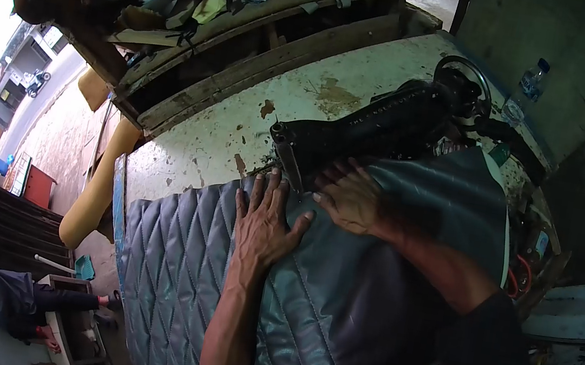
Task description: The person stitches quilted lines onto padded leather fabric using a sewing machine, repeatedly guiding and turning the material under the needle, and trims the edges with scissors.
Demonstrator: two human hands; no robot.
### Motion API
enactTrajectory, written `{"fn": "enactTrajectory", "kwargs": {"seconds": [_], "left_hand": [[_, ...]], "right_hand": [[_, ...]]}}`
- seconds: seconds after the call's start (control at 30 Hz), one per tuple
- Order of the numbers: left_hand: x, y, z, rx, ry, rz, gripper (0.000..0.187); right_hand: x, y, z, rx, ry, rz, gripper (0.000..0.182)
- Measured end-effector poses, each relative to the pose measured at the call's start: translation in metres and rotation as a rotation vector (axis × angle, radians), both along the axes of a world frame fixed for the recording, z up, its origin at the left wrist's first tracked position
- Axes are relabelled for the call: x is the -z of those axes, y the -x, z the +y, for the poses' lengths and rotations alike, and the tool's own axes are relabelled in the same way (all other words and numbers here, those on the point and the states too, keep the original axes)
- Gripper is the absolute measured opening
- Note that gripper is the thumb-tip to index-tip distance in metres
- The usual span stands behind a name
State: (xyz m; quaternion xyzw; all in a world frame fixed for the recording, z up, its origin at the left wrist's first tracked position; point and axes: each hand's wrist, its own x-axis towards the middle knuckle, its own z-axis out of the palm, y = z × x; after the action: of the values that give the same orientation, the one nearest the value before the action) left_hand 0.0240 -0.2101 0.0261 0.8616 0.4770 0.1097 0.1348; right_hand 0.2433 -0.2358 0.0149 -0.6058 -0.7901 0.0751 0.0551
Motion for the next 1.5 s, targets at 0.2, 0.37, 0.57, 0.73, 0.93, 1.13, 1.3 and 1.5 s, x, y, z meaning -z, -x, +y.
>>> {"fn": "enactTrajectory", "kwargs": {"seconds": [0.2, 0.37, 0.57, 0.73, 0.93, 1.13, 1.3, 1.5], "left_hand": [[0.007, -0.001, 0.011, -0.001, -0.02, 0.008, 0.054], [0.005, -0.002, 0.016, -0.026, 0.002, 0.005, 0.057], [0.011, -0.001, 0.023, -0.02, -0.004, 0.012, 0.058], [0.003, -0.005, 0.009, -0.074, 0.027, 0.028, 0.062], [-0.016, 0.011, -0.118, 0.312, -0.003, 0.16, 0.076], [-0.021, 0.015, -0.161, 0.39, 0.008, 0.131, 0.078], [-0.019, 0.016, -0.163, 0.384, -0.021, 0.125, 0.078], [-0.018, 0.018, -0.162, 0.384, -0.043, 0.112, 0.078]], "right_hand": [[0.0, -0.003, 0.011, -0.004, 0.034, -0.051, 0.058], [-0.014, 0.001, 0.013, 0.008, 0.072, -0.026, 0.057], [-0.008, -0.002, 0.017, 0.015, 0.024, 0.036, 0.055], [0.008, -0.012, -0.013, 0.026, -0.412, 0.226, 0.044], [-0.03, -0.094, -0.181, 0.899, -0.902, 0.223, 0.046], [0.013, -0.156, -0.317, 1.08, -0.248, 0.772, 0.074], [-0.123, -0.117, -0.297, 0.795, -0.516, 0.579, 0.043], [-0.129, -0.127, -0.293, 0.765, -0.273, 0.243, 0.038]]}}
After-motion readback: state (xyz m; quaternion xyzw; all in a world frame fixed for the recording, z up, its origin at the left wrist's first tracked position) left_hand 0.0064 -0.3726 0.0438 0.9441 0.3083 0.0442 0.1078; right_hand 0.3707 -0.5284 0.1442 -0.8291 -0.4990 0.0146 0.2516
